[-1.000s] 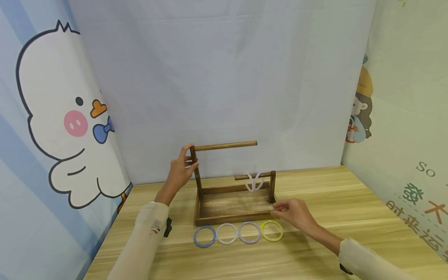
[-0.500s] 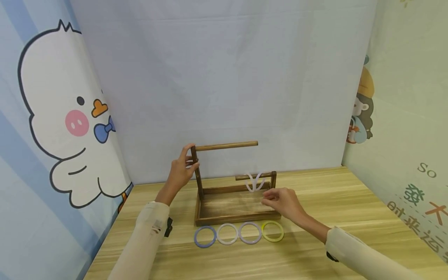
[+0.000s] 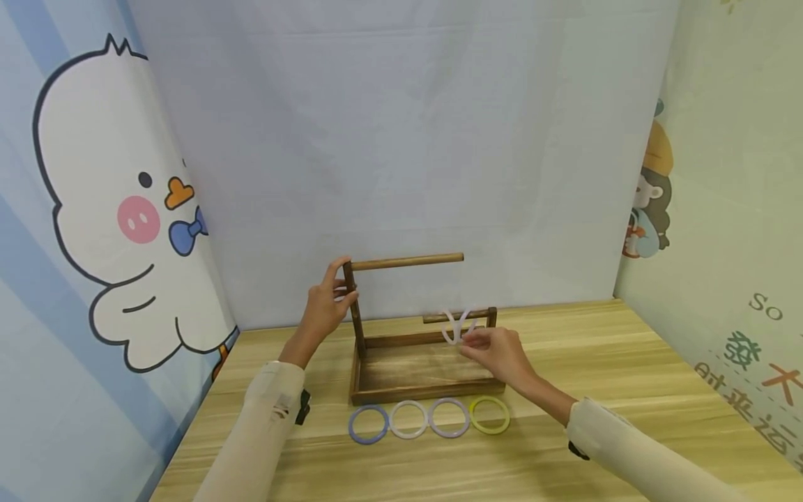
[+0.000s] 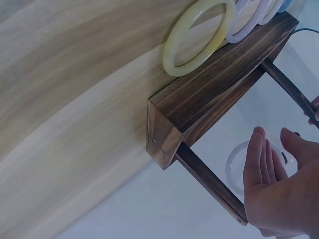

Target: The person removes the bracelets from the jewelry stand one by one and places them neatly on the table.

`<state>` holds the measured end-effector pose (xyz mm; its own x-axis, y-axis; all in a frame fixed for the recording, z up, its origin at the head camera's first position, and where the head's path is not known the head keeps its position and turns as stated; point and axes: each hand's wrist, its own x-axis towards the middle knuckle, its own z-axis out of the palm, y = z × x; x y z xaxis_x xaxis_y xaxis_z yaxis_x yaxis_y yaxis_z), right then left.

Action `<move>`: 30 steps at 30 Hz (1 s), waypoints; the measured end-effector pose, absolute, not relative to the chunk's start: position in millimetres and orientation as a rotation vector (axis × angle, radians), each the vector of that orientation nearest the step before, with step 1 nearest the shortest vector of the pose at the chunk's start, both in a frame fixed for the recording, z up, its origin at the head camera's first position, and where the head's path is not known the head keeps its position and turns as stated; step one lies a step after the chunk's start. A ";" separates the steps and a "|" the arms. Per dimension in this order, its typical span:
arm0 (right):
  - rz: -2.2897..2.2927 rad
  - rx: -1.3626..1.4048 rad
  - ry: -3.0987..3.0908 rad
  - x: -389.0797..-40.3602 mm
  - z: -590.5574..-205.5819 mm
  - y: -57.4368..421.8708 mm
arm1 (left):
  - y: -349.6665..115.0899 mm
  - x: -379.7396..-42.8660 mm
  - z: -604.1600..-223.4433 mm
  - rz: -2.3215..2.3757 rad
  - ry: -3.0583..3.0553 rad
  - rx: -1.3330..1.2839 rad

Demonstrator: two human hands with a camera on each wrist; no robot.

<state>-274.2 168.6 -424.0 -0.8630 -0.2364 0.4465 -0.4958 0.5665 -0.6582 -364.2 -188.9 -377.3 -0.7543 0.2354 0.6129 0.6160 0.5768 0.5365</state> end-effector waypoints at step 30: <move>1.266 0.579 -2.428 -286.0 -428.9 140.9 | -189.4 -362.1 -376.5 -1.068 -2.323 -0.682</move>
<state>-286.0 140.9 -428.9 -0.8587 -0.1963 0.4734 -0.5005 0.5195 -0.6925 -362.1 -189.4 -376.5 -0.7548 0.2336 0.6130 0.6173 0.5691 0.5432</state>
